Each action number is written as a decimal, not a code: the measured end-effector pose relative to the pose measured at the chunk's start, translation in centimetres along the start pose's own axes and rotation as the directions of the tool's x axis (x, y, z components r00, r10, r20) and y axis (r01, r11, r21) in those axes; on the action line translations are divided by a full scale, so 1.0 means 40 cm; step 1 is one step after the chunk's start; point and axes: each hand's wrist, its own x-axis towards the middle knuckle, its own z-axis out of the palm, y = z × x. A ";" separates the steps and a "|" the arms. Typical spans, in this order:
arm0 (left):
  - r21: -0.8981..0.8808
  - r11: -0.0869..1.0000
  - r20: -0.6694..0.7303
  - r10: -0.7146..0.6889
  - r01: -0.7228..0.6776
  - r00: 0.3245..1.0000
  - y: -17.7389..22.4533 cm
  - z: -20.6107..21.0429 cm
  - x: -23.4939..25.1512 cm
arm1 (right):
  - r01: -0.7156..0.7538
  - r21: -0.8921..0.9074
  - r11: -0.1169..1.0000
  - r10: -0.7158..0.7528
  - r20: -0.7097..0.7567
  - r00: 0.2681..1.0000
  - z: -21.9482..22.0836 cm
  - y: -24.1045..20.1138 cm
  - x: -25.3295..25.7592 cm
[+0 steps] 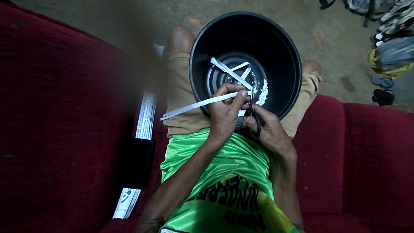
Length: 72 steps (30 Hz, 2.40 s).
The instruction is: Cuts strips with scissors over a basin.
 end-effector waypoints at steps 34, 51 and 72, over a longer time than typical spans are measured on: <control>-0.019 1.000 -0.007 0.017 -0.017 1.000 0.000 0.008 0.000 | 0.044 -0.039 0.998 -0.045 -0.017 0.999 0.004 -0.003 0.002; -0.034 0.999 -0.028 0.004 -0.005 1.000 -0.005 0.006 0.002 | 0.000 0.000 1.000 0.000 0.005 1.000 0.010 -0.001 -0.006; -0.119 0.993 -0.048 -0.016 0.010 0.999 -0.020 0.003 0.016 | 0.006 -0.030 1.000 -0.005 0.018 1.000 0.007 0.003 -0.010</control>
